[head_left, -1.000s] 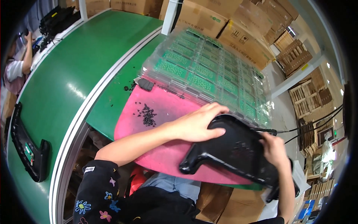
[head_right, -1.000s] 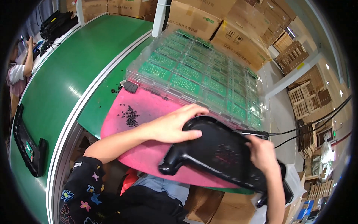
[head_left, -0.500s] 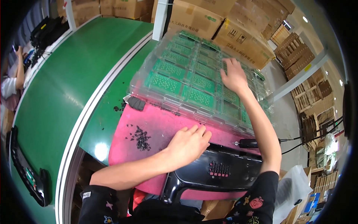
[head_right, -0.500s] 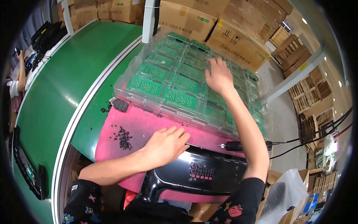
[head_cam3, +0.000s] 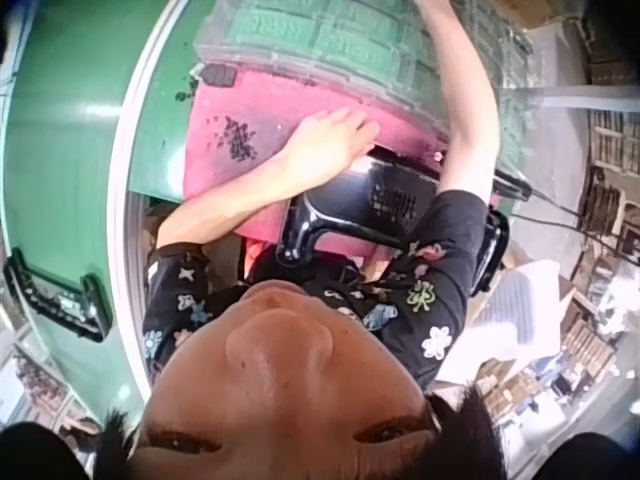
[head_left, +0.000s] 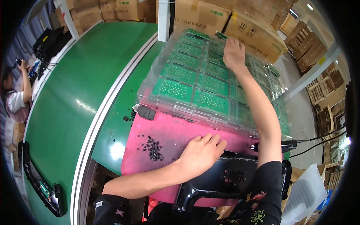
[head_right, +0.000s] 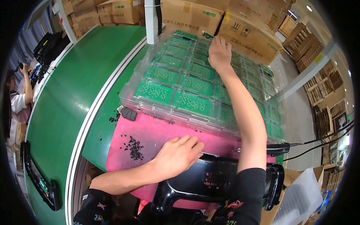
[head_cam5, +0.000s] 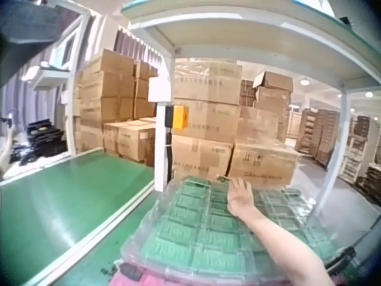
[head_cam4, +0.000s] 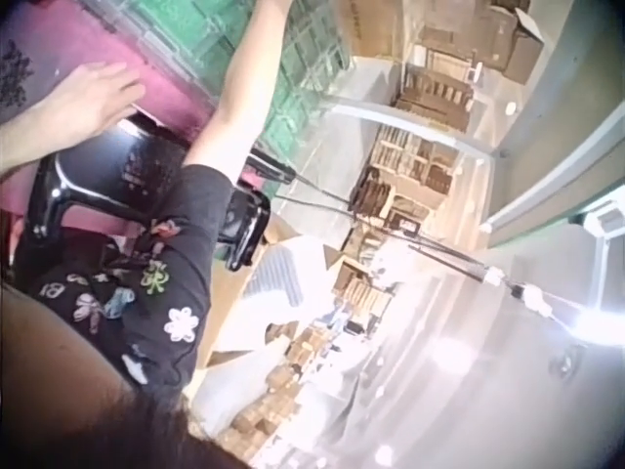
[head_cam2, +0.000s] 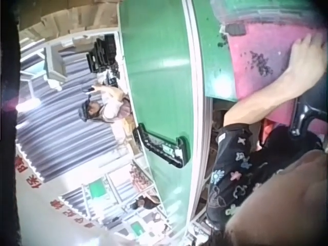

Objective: Assembling a circuit board into a black plastic casing using an electric screwdriver.

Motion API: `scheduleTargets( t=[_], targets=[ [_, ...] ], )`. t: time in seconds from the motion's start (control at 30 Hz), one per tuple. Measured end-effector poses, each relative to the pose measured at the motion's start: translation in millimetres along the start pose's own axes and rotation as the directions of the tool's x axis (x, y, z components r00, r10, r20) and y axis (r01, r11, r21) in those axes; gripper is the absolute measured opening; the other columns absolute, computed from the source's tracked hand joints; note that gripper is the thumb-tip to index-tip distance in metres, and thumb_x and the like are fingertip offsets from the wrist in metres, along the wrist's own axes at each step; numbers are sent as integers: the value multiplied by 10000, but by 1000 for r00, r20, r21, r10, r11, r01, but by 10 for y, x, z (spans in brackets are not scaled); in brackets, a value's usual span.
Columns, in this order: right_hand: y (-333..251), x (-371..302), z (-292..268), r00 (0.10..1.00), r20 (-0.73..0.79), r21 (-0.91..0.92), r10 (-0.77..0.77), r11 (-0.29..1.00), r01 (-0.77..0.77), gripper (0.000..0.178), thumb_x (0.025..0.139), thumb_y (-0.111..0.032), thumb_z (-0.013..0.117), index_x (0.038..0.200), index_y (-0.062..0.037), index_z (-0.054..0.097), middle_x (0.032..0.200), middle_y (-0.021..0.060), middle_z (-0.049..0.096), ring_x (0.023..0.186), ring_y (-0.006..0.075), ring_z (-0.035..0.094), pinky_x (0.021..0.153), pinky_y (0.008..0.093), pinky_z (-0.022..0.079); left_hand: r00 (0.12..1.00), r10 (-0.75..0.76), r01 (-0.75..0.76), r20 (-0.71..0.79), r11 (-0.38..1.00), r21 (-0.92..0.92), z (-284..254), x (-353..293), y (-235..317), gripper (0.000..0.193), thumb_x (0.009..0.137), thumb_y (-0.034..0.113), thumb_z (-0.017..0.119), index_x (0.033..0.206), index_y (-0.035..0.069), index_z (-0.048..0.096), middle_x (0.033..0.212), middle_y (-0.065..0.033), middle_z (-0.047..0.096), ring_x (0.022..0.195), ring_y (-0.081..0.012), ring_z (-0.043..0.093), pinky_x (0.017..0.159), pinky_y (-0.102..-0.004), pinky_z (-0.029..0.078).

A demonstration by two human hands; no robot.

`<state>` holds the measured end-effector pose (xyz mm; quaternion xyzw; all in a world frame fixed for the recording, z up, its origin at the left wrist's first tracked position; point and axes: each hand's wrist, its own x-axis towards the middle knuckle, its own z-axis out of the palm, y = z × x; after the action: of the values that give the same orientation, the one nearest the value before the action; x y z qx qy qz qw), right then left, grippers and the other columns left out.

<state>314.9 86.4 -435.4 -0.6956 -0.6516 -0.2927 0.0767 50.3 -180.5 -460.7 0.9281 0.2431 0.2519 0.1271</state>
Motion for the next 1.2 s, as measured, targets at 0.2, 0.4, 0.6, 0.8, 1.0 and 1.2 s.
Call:
scheduleTargets(
  t=[0.2,0.4,0.6,0.8,1.0,1.2],
  targets=[
    [16,-908,-1385,864,-491,295,-114,911,288,342,804,53,602,1138,-23,604,1148,98,617,1134,292,539,968,424,413,998,-5,3,-70,1000,-30,-184,5,109,366,825,244,725,1084,34,574,1054,-131,567,988,-309,564,819,-432,480],
    [-65,-2125,-2455,879,-461,612,-118,675,412,253,764,134,621,978,3,656,987,116,670,908,304,624,766,374,526,855,40,-3,-518,998,71,-535,131,132,858,629,7,818,1407,29,456,1418,-191,458,1286,-383,463,1065,-463,385],
    [71,-2906,-2792,963,-268,730,-42,643,231,262,826,113,629,1061,-2,643,1030,118,681,914,244,654,817,321,523,857,332,-328,-394,941,79,-548,118,161,735,568,44,837,1265,26,607,1153,-119,660,1104,-314,613,932,-416,480],
    [368,-3442,-2868,990,-58,718,126,694,-46,223,781,-24,781,965,-4,656,748,71,676,641,152,658,628,259,536,815,510,-548,-275,833,-78,-446,127,248,665,603,276,851,1181,0,668,1075,-123,654,1005,-312,637,866,-421,496],
    [398,-3986,-2941,958,279,857,73,431,-283,141,813,7,699,950,29,676,713,75,701,646,113,680,614,252,539,831,556,-497,-12,733,-465,-382,68,335,670,583,298,843,1137,-16,633,1049,-146,641,946,-335,638,814,-420,505],
    [367,-4191,-2957,820,568,816,-67,177,-551,378,751,-47,811,1079,32,642,828,97,724,753,144,700,723,266,552,782,559,-336,275,750,-570,-338,-25,393,598,552,293,840,1035,21,615,981,-120,631,878,-307,641,726,-384,495]
  ],
)
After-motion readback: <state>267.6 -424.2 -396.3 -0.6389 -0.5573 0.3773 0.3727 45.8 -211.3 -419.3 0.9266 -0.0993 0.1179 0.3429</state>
